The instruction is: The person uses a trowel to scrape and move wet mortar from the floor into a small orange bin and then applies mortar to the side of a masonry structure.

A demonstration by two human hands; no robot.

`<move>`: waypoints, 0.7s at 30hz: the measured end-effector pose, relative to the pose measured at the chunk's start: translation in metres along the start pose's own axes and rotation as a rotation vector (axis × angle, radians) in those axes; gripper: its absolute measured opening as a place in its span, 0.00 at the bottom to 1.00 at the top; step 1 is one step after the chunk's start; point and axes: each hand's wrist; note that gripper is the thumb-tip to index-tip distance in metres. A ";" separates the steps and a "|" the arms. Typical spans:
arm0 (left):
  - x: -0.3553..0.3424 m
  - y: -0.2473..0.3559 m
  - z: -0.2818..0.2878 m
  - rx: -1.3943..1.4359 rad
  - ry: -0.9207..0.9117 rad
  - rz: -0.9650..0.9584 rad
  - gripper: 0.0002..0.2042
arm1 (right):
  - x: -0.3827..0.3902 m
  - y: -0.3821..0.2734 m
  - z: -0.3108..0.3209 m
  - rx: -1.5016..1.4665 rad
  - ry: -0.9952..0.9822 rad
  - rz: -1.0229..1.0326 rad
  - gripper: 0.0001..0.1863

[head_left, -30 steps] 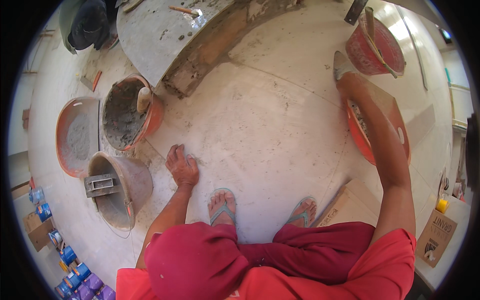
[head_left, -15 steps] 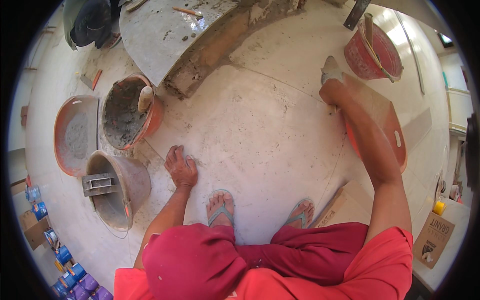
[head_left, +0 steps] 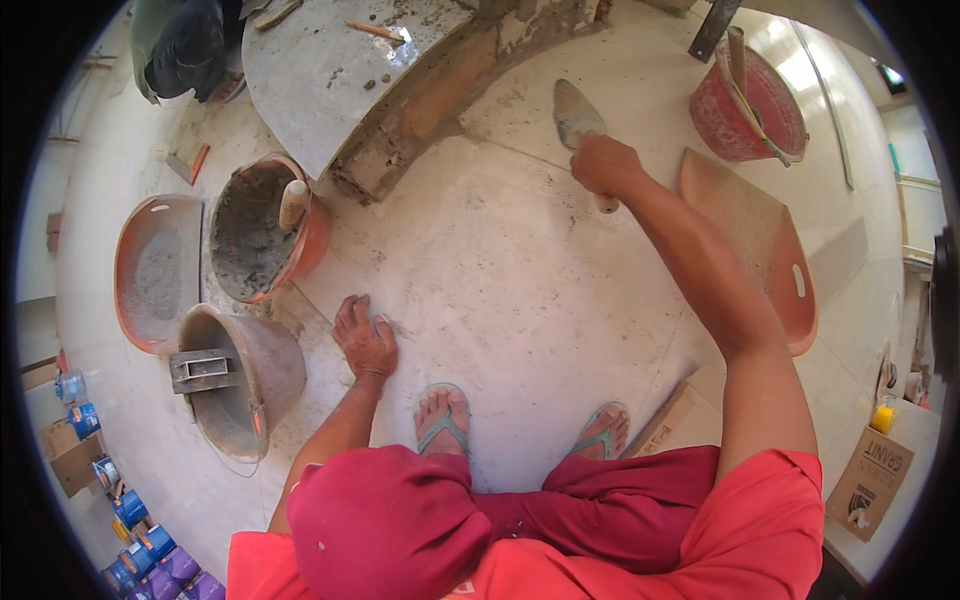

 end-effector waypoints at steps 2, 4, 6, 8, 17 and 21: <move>-0.002 0.004 -0.003 0.014 -0.006 -0.001 0.25 | -0.001 -0.011 -0.004 0.020 0.008 0.067 0.18; -0.001 0.002 -0.004 0.014 -0.006 0.009 0.25 | 0.000 -0.028 -0.005 0.068 -0.025 0.149 0.18; 0.001 -0.002 -0.004 0.008 -0.004 0.002 0.25 | -0.001 -0.035 -0.003 0.079 -0.018 0.158 0.19; 0.002 -0.005 -0.004 0.009 -0.009 0.003 0.25 | -0.005 -0.036 -0.002 0.052 0.012 0.120 0.20; -0.004 0.005 -0.004 0.034 -0.022 -0.011 0.26 | -0.072 0.075 0.019 -0.049 0.090 -0.188 0.29; 0.000 -0.002 -0.001 0.001 -0.021 0.003 0.26 | -0.075 0.054 0.019 -0.077 0.068 -0.099 0.31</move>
Point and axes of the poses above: each hand's wrist, its own x-axis away from the middle knuckle, its own z-axis out of the back of the hand, y = z × x, and after that the axes turned 3 degrees about -y, right-handed
